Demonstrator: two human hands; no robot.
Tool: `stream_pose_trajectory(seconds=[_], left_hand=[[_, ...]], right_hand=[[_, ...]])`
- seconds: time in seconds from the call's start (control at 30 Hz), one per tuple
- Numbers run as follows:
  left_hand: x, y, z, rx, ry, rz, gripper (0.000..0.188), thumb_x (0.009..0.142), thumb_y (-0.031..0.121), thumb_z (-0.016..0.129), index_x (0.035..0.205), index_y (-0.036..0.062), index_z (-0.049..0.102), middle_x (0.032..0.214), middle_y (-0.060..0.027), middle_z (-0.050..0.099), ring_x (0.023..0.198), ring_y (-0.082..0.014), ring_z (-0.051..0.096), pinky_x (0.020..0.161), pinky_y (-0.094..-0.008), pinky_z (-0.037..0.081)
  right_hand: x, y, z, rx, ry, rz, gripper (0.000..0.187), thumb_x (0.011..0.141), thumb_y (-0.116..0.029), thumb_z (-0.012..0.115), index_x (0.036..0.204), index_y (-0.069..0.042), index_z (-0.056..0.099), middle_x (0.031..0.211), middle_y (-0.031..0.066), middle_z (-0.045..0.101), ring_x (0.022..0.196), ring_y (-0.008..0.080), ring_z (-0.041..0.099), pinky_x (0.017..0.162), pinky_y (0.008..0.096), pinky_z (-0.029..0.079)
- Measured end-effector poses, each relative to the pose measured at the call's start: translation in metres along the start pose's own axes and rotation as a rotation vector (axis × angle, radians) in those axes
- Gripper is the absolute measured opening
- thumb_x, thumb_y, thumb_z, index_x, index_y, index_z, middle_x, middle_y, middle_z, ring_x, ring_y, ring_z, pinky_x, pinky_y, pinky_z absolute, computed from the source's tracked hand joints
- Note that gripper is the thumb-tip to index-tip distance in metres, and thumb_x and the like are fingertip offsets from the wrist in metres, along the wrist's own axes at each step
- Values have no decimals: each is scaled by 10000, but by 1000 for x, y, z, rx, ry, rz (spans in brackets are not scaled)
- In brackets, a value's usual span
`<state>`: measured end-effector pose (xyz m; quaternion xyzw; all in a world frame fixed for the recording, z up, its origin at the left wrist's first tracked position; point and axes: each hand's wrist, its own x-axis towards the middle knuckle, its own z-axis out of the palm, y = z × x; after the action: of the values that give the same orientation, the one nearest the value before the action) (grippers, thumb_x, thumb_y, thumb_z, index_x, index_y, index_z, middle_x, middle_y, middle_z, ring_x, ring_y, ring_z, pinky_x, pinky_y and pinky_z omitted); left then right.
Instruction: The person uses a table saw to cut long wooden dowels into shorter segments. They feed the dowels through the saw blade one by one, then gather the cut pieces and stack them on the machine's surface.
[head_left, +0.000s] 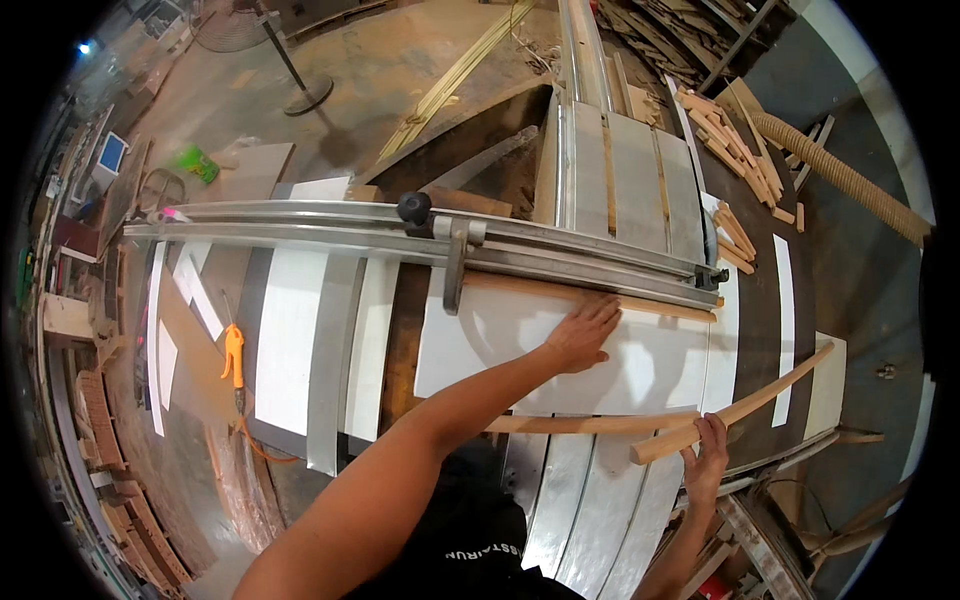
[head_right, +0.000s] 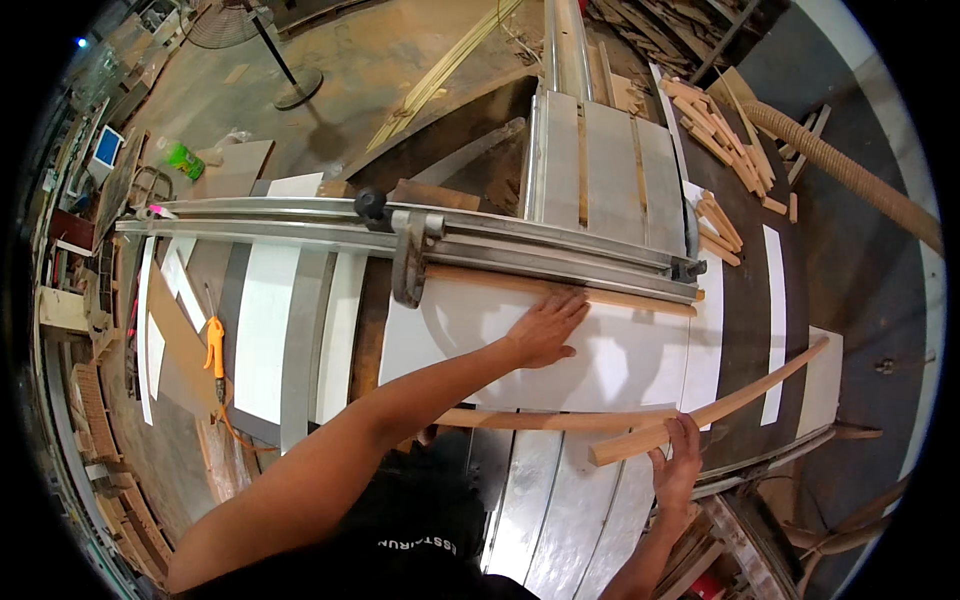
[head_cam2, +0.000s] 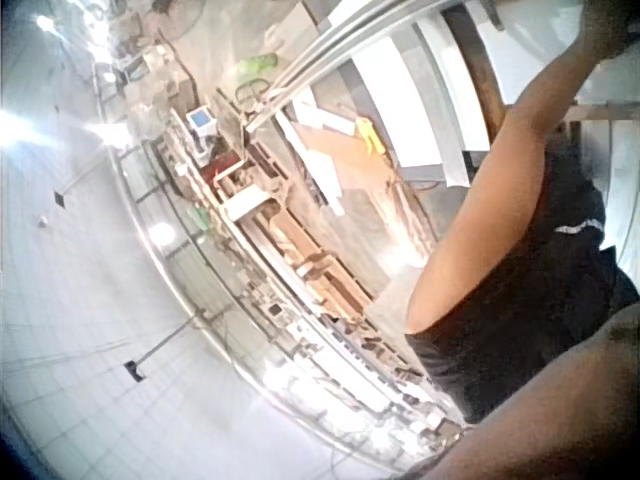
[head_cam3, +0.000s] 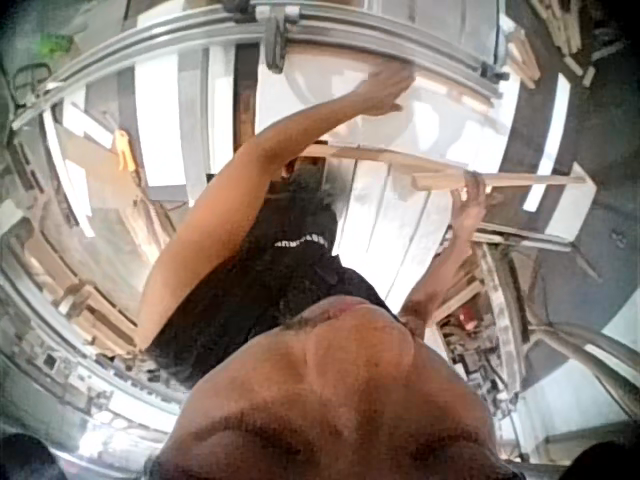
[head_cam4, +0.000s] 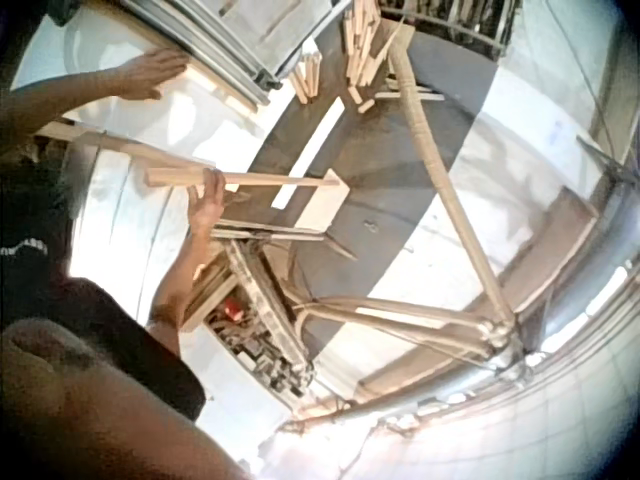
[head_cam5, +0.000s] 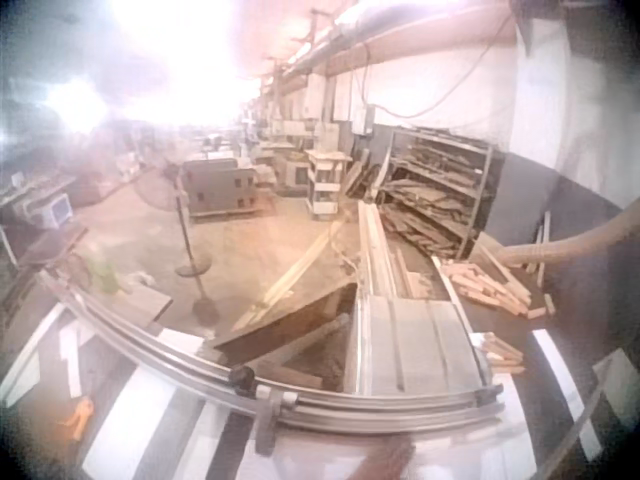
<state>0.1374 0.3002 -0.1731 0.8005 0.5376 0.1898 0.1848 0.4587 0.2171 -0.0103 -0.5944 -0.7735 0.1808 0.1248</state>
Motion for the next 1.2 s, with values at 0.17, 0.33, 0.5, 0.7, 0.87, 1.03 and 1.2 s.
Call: stream_pose_trajectory(seconds=[0.17, 0.33, 0.5, 0.7, 0.87, 1.03, 1.2], left_hand=[[-26, 21, -56, 50, -162, -172, 917, 860, 487, 729, 1521, -13, 338, 1590, -180, 315, 1487, -353, 291, 1195, -586, 239], [-18, -1, -24, 229, 132, -121, 883, 817, 436, 774, 1477, -7, 389, 1467, -162, 421, 1408, -351, 363, 1148, -601, 272], [-8, -6, -23, 126, 119, -191, 753, 781, 373, 805, 1377, 19, 511, 1315, -153, 506, 1294, -340, 444, 1091, -563, 323], [-63, 39, -14, -33, -53, -149, 1001, 714, 700, 735, 1411, 23, 498, 1351, -192, 484, 1324, -364, 410, 1051, -594, 319], [-129, 77, -27, 110, -93, 81, 1025, 676, 556, 829, 1462, 49, 410, 1357, -181, 475, 1312, -350, 426, 1027, -579, 340], [-140, 78, -20, 46, -74, 20, 765, 786, 227, 768, 1451, 68, 424, 1348, -128, 508, 1278, -319, 487, 1035, -496, 380], [-136, 68, -19, -193, 115, 8, 766, 750, 175, 779, 1427, 32, 449, 1408, -203, 499, 1314, -389, 471, 1092, -538, 363]], right_hand=[[-32, -14, 4, 99, 106, -85, 560, 725, 2, 812, 1254, -24, 630, 1347, 182, 558, 1193, 380, 589, 995, 426, 519], [-44, -16, 4, 119, 174, -122, 565, 718, 16, 812, 1252, -13, 629, 1351, 183, 561, 1230, 372, 572, 1031, 435, 493], [-57, -32, -8, 86, 194, -83, 586, 695, 37, 811, 1250, -18, 633, 1361, 180, 563, 1252, 361, 561, 1056, 429, 475], [-34, -43, -21, 123, 209, -51, 559, 690, 26, 809, 1226, -20, 655, 1331, 169, 590, 1231, 356, 578, 1041, 409, 480], [26, -53, 21, 179, 211, -131, 480, 708, -63, 849, 1153, -6, 680, 1181, 127, 644, 1031, 288, 653, 891, 370, 530], [89, -59, 117, 112, 211, -155, 478, 701, -266, 884, 1105, -56, 740, 1031, 85, 665, 925, 275, 668, 797, 386, 558], [125, -84, 196, 29, 108, -133, 469, 811, -420, 780, 1101, -54, 731, 1085, 111, 629, 919, 315, 667, 797, 441, 551]])
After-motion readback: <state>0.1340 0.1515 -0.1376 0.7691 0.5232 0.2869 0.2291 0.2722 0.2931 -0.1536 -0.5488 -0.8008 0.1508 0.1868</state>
